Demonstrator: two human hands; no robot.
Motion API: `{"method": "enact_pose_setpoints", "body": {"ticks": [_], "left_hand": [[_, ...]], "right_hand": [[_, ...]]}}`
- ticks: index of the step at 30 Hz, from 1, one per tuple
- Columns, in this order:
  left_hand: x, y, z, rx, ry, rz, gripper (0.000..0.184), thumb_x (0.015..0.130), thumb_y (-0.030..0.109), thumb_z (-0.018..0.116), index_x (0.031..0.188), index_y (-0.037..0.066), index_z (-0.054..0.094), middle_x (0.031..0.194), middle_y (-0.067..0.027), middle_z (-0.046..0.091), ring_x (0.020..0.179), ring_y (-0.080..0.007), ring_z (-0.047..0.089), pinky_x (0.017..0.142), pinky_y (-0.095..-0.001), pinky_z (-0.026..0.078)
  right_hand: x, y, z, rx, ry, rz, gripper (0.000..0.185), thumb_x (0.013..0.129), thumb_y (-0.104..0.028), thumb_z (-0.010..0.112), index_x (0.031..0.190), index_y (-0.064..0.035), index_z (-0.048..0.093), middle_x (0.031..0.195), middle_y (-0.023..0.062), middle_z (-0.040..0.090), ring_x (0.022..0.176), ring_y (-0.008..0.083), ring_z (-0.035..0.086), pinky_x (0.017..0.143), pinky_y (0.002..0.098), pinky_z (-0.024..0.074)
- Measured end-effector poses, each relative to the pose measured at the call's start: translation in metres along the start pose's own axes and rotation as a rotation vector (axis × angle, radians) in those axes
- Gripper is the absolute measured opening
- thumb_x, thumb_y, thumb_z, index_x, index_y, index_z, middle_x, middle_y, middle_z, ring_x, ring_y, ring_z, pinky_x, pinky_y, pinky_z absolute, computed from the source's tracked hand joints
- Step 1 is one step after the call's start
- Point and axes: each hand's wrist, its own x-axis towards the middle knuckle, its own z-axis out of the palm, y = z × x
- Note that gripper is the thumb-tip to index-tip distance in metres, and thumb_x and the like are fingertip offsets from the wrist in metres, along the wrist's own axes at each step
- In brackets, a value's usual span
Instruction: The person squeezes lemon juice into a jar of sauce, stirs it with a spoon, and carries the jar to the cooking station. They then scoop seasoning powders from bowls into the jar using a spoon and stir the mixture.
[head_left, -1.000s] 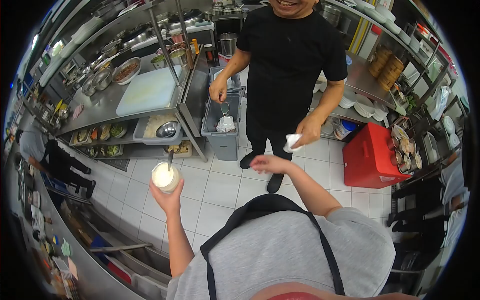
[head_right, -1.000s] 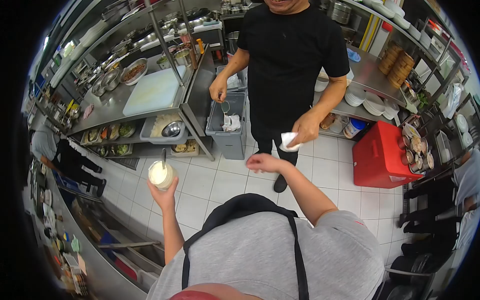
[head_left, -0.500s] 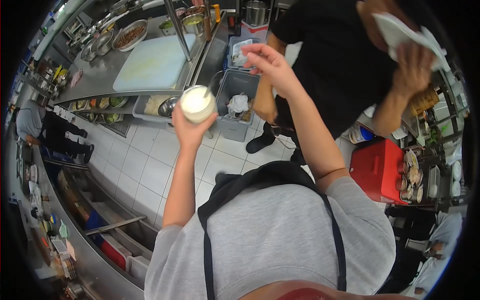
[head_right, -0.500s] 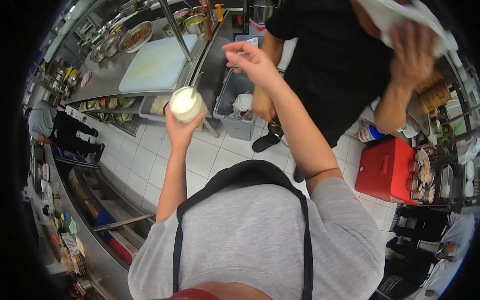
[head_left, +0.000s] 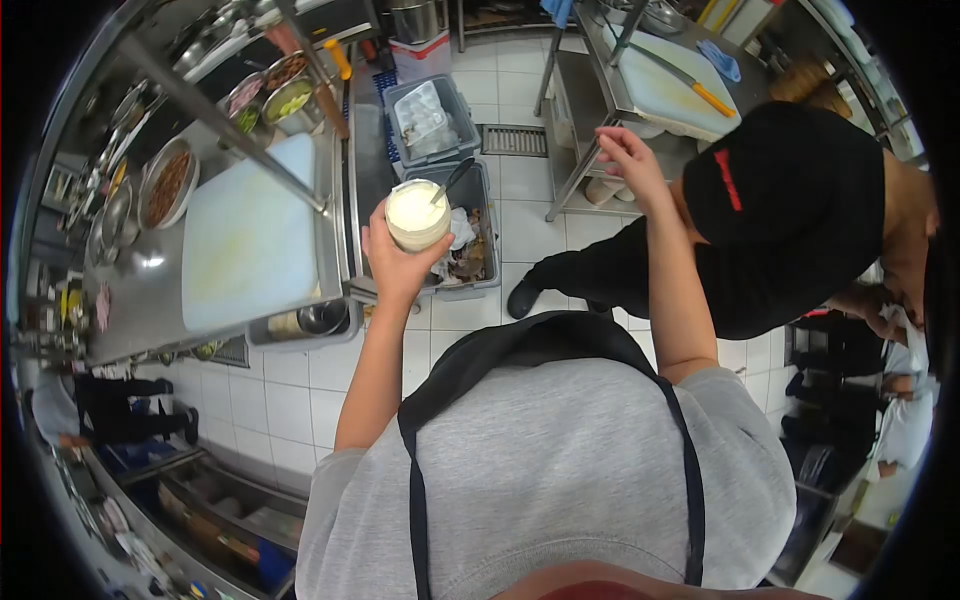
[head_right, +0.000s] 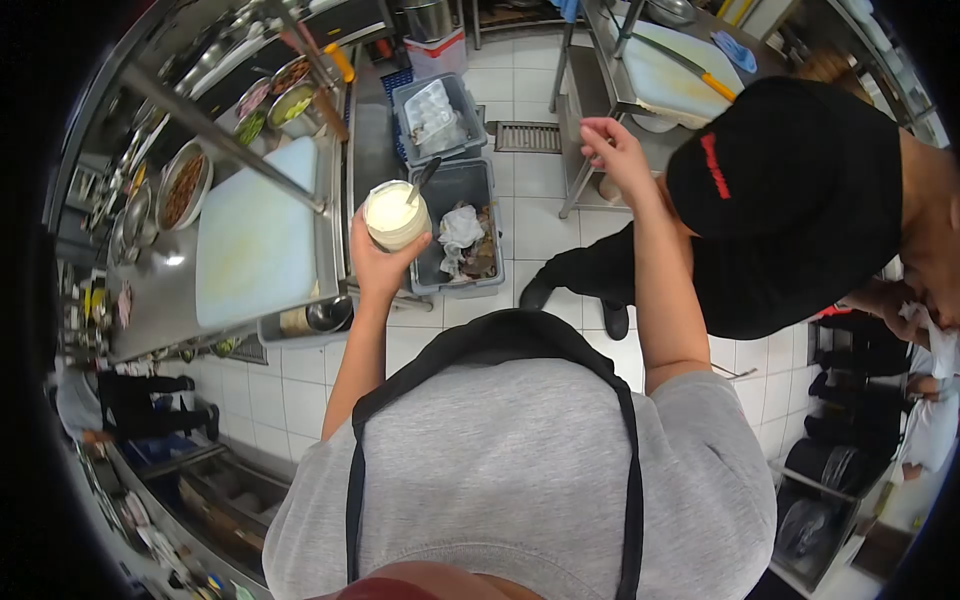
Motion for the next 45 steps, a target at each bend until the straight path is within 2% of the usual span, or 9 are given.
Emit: {"method": "enact_pose_setpoints", "body": {"ticks": [3, 5, 7, 10, 18, 22, 30, 35, 45], "left_hand": [[0.03, -0.014, 0.022, -0.037, -0.03, -0.033, 0.081, 0.052, 0.029, 0.086, 0.119, 0.005, 0.047, 0.11, -0.0105, 0.057, 0.104, -0.0294, 0.049, 0.093, -0.0417, 0.035], [0.051, -0.015, 0.04, -0.024, -0.055, -0.047, 0.081, 0.053, 0.029, 0.086, 0.119, 0.004, 0.047, 0.109, -0.0113, 0.057, 0.105, -0.0297, 0.048, 0.092, -0.0421, 0.036], [0.071, -0.021, 0.064, -0.03, -0.022, -0.059, 0.081, 0.053, 0.029, 0.086, 0.119, 0.004, 0.046, 0.109, -0.0121, 0.057, 0.105, -0.0302, 0.049, 0.092, -0.0427, 0.036], [0.096, -0.03, 0.101, -0.037, -0.012, -0.073, 0.081, 0.054, 0.028, 0.087, 0.119, 0.003, 0.046, 0.108, -0.0141, 0.057, 0.103, -0.0298, 0.05, 0.091, -0.0421, 0.038], [0.176, -0.023, 0.2, -0.243, 0.105, -0.063, 0.077, 0.056, 0.021, 0.087, 0.117, -0.002, 0.044, 0.106, -0.0128, 0.056, 0.102, -0.0222, 0.055, 0.088, -0.0328, 0.044], [0.203, -0.022, 0.233, -0.232, 0.129, -0.03, 0.077, 0.057, 0.02, 0.087, 0.117, -0.002, 0.044, 0.106, -0.0129, 0.057, 0.099, -0.0224, 0.056, 0.088, -0.0329, 0.044], [0.291, -0.042, 0.282, -0.18, 0.088, 0.027, 0.077, 0.058, 0.021, 0.087, 0.117, -0.001, 0.043, 0.107, -0.0129, 0.057, 0.098, -0.0213, 0.057, 0.087, -0.0334, 0.044], [0.384, -0.077, 0.322, -0.181, 0.182, 0.012, 0.077, 0.057, 0.021, 0.087, 0.116, -0.001, 0.043, 0.106, -0.0136, 0.057, 0.098, -0.0217, 0.057, 0.087, -0.0332, 0.044], [0.608, -0.135, 0.388, -0.171, 0.162, 0.07, 0.077, 0.054, 0.021, 0.087, 0.115, 0.0, 0.047, 0.106, -0.0133, 0.058, 0.097, -0.0237, 0.058, 0.087, -0.0347, 0.045]], "right_hand": [[0.006, 0.006, -0.027, -0.274, 0.004, -0.059, 0.032, 0.087, -0.03, 0.062, 0.111, -0.0103, 0.059, 0.097, 0.0006, 0.056, 0.084, 0.0099, 0.056, 0.072, 0.0247, 0.0441], [0.027, 0.023, -0.042, -0.303, 0.304, -0.191, 0.031, 0.086, -0.03, 0.063, 0.109, -0.01, 0.061, 0.1, 0.0015, 0.057, 0.084, 0.0103, 0.056, 0.071, 0.0254, 0.0439], [0.049, 0.021, -0.044, -0.268, 0.38, -0.214, 0.03, 0.085, -0.029, 0.063, 0.108, -0.0095, 0.062, 0.1, 0.0016, 0.058, 0.085, 0.0098, 0.056, 0.07, 0.0238, 0.0435], [0.086, 0.012, -0.041, -0.045, 0.37, -0.061, 0.029, 0.086, -0.028, 0.063, 0.107, -0.0082, 0.062, 0.095, 0.0009, 0.06, 0.084, 0.0088, 0.056, 0.069, 0.0222, 0.0429], [0.183, -0.066, -0.042, -0.294, -0.202, -0.242, 0.026, 0.087, -0.027, 0.061, 0.101, -0.005, 0.062, 0.089, -0.0007, 0.061, 0.078, 0.008, 0.054, 0.07, 0.0219, 0.0427], [0.167, -0.055, -0.078, -0.413, -0.25, -0.267, 0.024, 0.086, -0.024, 0.062, 0.101, -0.005, 0.062, 0.088, 0.0015, 0.062, 0.08, 0.0109, 0.053, 0.073, 0.0256, 0.0441], [0.154, -0.04, -0.126, -0.457, -0.263, 0.028, 0.025, 0.087, -0.023, 0.063, 0.103, -0.0042, 0.061, 0.091, 0.0045, 0.061, 0.079, 0.0116, 0.056, 0.073, 0.0262, 0.0461], [0.25, -0.047, -0.088, -0.496, -0.472, -0.139, 0.024, 0.086, -0.021, 0.062, 0.099, -0.0011, 0.06, 0.09, 0.0101, 0.058, 0.082, 0.0192, 0.06, 0.074, 0.0297, 0.0479], [0.484, -0.039, -0.035, -0.528, -0.428, -0.132, 0.024, 0.085, -0.021, 0.062, 0.098, -0.0013, 0.061, 0.09, 0.0104, 0.059, 0.081, 0.0203, 0.059, 0.073, 0.0309, 0.0474]]}}
